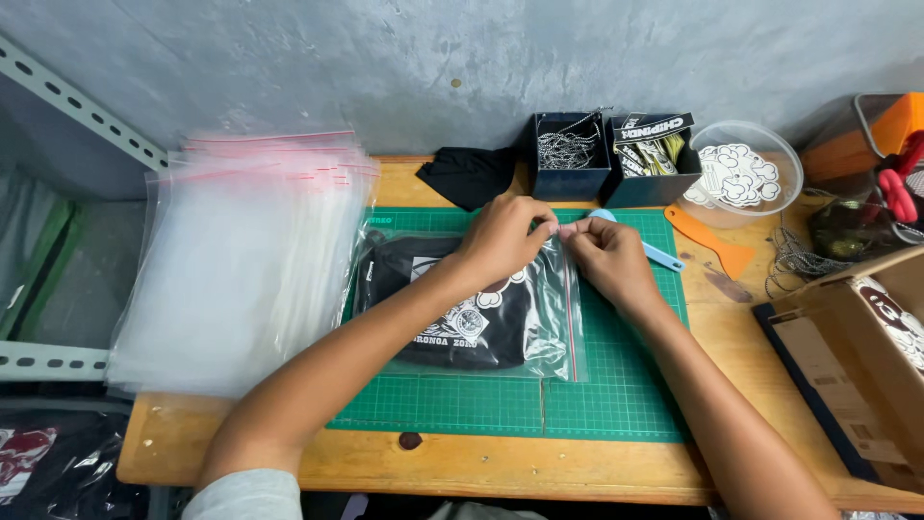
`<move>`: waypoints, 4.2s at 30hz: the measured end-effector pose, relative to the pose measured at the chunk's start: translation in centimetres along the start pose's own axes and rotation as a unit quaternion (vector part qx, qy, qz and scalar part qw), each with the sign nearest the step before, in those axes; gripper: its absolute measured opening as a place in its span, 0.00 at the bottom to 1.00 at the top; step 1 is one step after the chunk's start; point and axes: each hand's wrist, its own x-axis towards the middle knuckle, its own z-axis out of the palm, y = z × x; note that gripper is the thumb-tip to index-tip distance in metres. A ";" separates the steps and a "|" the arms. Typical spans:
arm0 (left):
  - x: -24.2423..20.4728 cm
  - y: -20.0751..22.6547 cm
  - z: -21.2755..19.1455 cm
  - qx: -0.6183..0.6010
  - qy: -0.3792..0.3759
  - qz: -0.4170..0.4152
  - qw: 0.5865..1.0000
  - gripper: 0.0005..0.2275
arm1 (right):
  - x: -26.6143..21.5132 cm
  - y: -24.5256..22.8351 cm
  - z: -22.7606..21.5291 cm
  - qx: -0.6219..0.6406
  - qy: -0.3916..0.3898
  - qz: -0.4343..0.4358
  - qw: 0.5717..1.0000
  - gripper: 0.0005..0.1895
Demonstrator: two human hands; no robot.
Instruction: The person attaches a cartoon character keychain to a small black pouch using a metal clasp. They then place the pouch and keychain into a clear plastic zip-lock bag, seal it, and smooth out the air inside.
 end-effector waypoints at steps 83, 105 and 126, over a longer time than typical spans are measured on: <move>-13.6 2.4 -8.5 0.179 -0.009 -0.018 0.984 0.26 | -4.8 -1.8 -7.6 -0.368 0.059 -0.048 0.927 0.09; -17.0 -3.9 -9.3 0.011 0.339 0.021 0.941 0.08 | 5.3 -6.3 11.8 -0.393 -0.055 -0.359 0.845 0.02; -18.5 -3.4 -11.4 -0.094 0.291 -0.149 0.941 0.22 | -4.3 -13.6 12.4 -0.134 -0.124 -0.100 0.978 0.07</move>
